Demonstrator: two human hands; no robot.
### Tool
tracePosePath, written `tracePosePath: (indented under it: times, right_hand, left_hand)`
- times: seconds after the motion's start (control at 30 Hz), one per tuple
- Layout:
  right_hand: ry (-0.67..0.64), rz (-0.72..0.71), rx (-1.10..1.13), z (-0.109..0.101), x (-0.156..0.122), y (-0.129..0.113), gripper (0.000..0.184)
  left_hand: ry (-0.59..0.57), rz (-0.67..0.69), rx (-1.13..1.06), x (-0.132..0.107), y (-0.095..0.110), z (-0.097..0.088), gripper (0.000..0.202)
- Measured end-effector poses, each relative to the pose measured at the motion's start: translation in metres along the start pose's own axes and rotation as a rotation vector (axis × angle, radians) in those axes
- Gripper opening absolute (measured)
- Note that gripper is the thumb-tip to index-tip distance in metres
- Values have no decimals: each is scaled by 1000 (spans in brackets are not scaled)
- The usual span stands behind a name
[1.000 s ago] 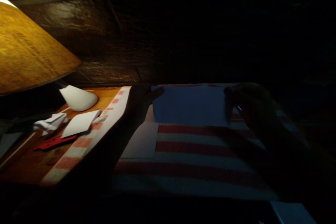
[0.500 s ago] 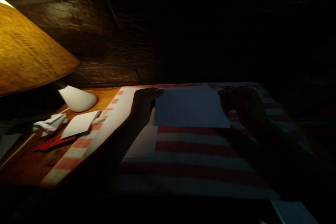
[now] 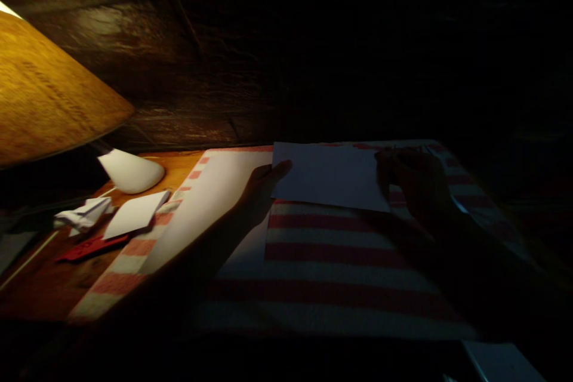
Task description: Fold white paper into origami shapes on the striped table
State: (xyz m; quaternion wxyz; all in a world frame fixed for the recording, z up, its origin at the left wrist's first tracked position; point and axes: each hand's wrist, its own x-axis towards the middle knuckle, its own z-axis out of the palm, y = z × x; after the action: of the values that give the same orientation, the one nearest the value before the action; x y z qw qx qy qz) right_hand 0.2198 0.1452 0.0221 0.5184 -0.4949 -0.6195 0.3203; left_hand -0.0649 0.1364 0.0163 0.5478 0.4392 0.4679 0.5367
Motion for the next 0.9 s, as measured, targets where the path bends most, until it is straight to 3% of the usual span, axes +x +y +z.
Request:
tracePosePath:
  times: [0.13,0.2,0.33,0.5,0.67,0.8,0.9]
  right_hand:
    - [117,139,180,4,0,-2,27]
    - [75,157,199,4,1,-2,23]
    - [23,142,116,3,4,1,37]
    - [-113,82,-14,1,7,3,19]
    - [-261,-22,-156,0,1,-9,20]
    - [-373,50,-153,4,-8,-20,19]
    - [-439,105,-96,7,-10,-20,20]
  left_hand:
    - [19,50,149,-3,-3,1,41]
    - [38,86,207,-3,-4,0,40]
    - [24,99,223,-3,-7,0,37]
    - [0,95,258,-5,-7,2,36]
    - [-156,-17,333,-10,-2,5,30]
    - [-353,-135,356,-13,-4,7,24]
    - [-393,-194,415,-15,-6,9,30]
